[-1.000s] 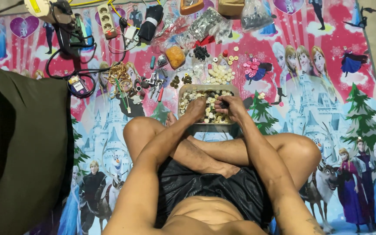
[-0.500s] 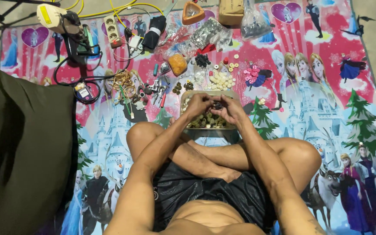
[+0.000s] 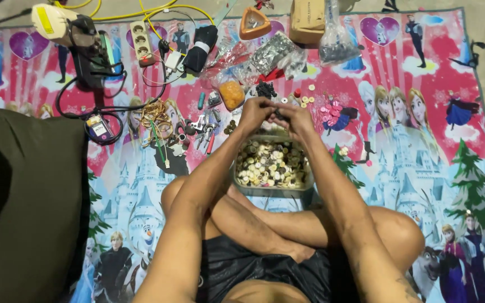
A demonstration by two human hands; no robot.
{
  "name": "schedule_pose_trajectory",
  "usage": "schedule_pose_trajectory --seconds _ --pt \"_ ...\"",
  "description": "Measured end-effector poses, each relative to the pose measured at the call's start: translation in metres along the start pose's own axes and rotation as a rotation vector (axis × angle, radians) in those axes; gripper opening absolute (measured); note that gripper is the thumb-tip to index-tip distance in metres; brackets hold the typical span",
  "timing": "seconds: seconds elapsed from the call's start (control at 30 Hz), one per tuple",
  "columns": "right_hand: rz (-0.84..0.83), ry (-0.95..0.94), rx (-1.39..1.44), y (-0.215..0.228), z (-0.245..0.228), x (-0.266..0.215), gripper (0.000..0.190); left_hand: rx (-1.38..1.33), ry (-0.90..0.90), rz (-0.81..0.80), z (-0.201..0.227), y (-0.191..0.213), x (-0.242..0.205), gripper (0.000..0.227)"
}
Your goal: Sorting through a container of buttons and other small decorative items by hand.
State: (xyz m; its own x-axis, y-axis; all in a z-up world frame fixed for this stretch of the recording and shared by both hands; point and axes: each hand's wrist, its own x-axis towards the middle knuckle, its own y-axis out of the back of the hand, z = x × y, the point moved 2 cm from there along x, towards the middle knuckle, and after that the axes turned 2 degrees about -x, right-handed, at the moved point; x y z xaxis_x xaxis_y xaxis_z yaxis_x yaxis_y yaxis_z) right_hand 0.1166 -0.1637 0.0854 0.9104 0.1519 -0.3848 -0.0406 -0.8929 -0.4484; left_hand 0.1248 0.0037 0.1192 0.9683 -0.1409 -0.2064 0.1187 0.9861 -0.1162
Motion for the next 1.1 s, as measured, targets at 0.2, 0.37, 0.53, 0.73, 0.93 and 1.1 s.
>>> schedule_pose_trajectory --seconds 0.2,0.37,0.53,0.73,0.93,1.1 --pt "0.207 -0.011 -0.168 0.018 0.023 0.13 0.022 0.517 -0.013 0.149 -0.1 0.025 0.118 0.015" --pt "0.249 0.149 -0.8 0.035 0.039 0.193 0.02 0.502 0.015 0.163 -0.134 0.05 0.166 0.018" --pt "0.213 0.1 -0.711 0.012 0.014 0.173 0.04 0.511 0.006 0.175 -0.112 0.052 0.145 0.021" --pt "0.212 0.064 -0.551 0.003 -0.013 0.136 0.038 0.371 -0.048 0.144 -0.07 0.055 0.099 0.021" --pt "0.068 0.104 -0.382 -0.003 -0.052 0.015 0.028 0.508 -0.062 0.099 -0.028 0.067 0.031 0.019" --pt "0.031 0.022 -0.336 0.004 -0.059 -0.098 0.03 0.632 -0.128 0.005 -0.028 0.066 -0.014 0.021"
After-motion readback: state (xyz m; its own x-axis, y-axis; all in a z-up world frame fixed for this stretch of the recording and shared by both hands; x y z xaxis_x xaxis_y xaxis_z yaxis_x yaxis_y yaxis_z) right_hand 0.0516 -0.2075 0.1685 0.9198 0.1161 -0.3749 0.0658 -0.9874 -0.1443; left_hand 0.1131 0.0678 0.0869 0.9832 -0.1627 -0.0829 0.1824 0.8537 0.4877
